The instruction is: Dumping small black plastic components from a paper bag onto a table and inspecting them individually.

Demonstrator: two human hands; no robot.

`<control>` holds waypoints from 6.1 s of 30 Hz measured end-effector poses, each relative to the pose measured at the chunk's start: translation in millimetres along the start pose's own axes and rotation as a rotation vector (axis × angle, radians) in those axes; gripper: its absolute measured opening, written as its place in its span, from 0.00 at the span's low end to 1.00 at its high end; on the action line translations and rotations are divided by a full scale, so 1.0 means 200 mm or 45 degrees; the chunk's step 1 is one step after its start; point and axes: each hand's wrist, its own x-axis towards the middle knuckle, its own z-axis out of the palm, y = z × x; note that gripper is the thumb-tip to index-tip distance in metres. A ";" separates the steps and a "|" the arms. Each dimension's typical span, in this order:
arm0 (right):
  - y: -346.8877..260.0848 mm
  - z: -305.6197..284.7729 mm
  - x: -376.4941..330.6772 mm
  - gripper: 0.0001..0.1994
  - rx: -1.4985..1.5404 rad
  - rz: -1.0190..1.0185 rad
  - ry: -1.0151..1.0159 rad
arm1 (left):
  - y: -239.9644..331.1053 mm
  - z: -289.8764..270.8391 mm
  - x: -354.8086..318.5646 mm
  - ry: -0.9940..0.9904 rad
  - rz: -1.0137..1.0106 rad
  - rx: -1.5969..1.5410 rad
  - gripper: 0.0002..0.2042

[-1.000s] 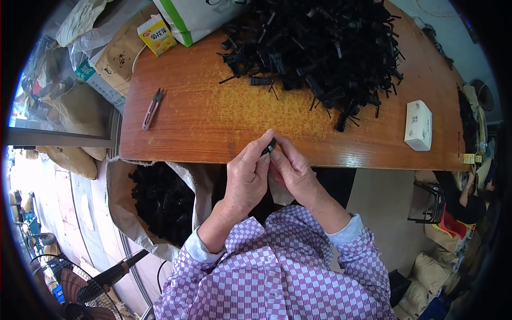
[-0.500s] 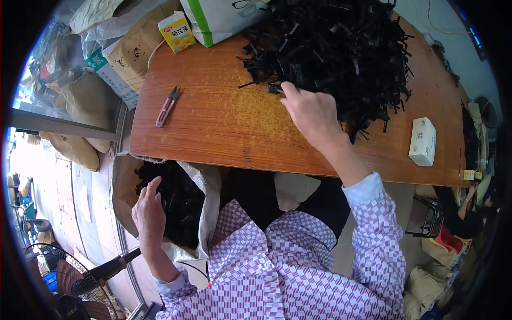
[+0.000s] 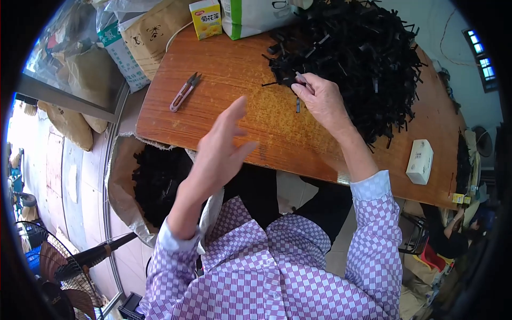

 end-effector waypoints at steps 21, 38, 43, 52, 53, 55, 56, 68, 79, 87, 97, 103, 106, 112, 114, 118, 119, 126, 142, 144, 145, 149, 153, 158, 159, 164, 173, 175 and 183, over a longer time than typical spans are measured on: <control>-0.08 0.07 -0.31 0.08 1.308 0.379 -0.094 | -0.08 0.42 0.22 0.080 -0.010 -1.110 0.18; -0.15 -0.07 -0.51 0.18 1.015 0.377 -0.180 | 0.00 0.49 0.08 0.084 0.141 -0.929 0.17; -0.17 -0.06 -0.51 0.17 1.134 0.408 -0.188 | -0.01 0.48 0.08 0.118 0.187 -0.852 0.17; -0.20 0.00 -0.50 0.17 1.287 0.456 -0.165 | 0.02 0.44 0.07 0.265 0.337 -0.486 0.17; -0.20 0.01 -0.51 0.17 1.289 0.457 -0.165 | 0.03 0.44 0.06 0.305 0.346 -0.409 0.17; -0.19 0.01 -0.51 0.17 1.588 0.643 -0.228 | 0.04 0.44 0.06 0.297 0.331 -0.316 0.18; -0.18 0.00 -0.52 0.17 1.594 0.644 -0.222 | 0.05 0.44 0.06 0.294 0.316 -0.226 0.18; -0.09 -0.01 -0.72 0.13 1.228 0.332 -0.183 | 0.04 0.43 -0.08 -0.029 0.089 -0.974 0.20; -0.18 -0.10 -0.92 0.09 1.671 0.157 -0.149 | 0.13 0.35 -0.31 -0.374 -0.137 -1.536 0.17; -0.21 -0.12 -1.03 0.07 1.667 0.264 -0.233 | 0.19 0.38 -0.44 -0.473 -0.134 -1.309 0.18; -0.20 -0.02 -1.10 0.10 1.285 0.201 -0.094 | 0.15 0.46 -0.46 -0.375 0.155 -0.592 0.20; -0.26 0.01 -1.10 0.11 1.082 0.199 -0.076 | 0.08 0.44 -0.42 -0.357 0.129 -0.582 0.18; -0.26 0.03 -1.08 0.11 0.952 0.170 -0.102 | 0.07 0.43 -0.42 -0.341 0.141 -0.604 0.16; -0.29 0.09 -1.07 0.07 0.879 0.104 0.026 | 0.11 0.43 -0.45 -0.112 0.170 -0.248 0.15; -0.29 0.13 -1.05 0.06 0.857 0.140 0.076 | 0.12 0.43 -0.45 0.011 0.185 -0.098 0.15; -0.31 0.18 -1.03 0.06 0.901 0.127 0.142 | 0.06 0.41 -0.43 0.052 0.226 -0.021 0.15; -0.29 0.17 -1.02 0.06 0.901 0.126 0.148 | 0.06 0.40 -0.44 0.050 0.231 -0.020 0.15; 0.17 -0.06 -0.93 0.13 0.198 0.174 0.530 | -0.22 -0.08 -0.56 0.429 -0.036 0.609 0.12; 0.47 -0.23 -0.47 0.13 0.382 0.505 0.346 | -0.25 -0.18 -0.62 0.395 -0.060 0.832 0.16; 0.42 -0.23 -0.47 0.11 0.479 0.553 0.277 | -0.17 -0.08 -0.51 0.286 -0.038 0.375 0.13; 0.42 -0.21 -0.47 0.11 0.480 0.553 0.265 | -0.13 -0.02 -0.45 0.194 -0.069 0.195 0.12; 0.30 -0.08 -0.39 0.09 0.447 0.342 0.279 | -0.14 0.23 -0.21 -0.164 0.030 -0.242 0.17; 0.25 0.05 -0.31 0.07 0.327 0.226 0.308 | -0.01 0.44 -0.01 -0.282 0.026 -0.219 0.20; 0.25 0.04 -0.21 0.07 0.366 0.233 0.216 | -0.04 0.59 0.11 -0.156 0.206 -0.056 0.17; 0.26 0.02 -0.23 0.07 0.355 0.263 0.211 | -0.06 0.60 0.12 -0.182 0.197 -0.073 0.17; 0.18 -0.29 -0.47 0.09 0.592 0.232 0.086 | -0.10 0.57 0.09 -0.108 0.193 -0.148 0.11; 0.20 -0.16 -0.75 0.14 -0.173 0.085 -0.220 | -0.04 0.55 0.02 -0.248 0.090 -0.210 0.16; 0.18 -0.14 -0.72 0.13 -0.120 0.143 -0.196 | -0.02 0.52 -0.02 -0.329 0.019 -0.208 0.19; 0.02 -0.05 -0.71 0.08 1.288 0.476 -0.015 | 0.07 0.54 -0.08 -0.445 -0.045 -0.820 0.31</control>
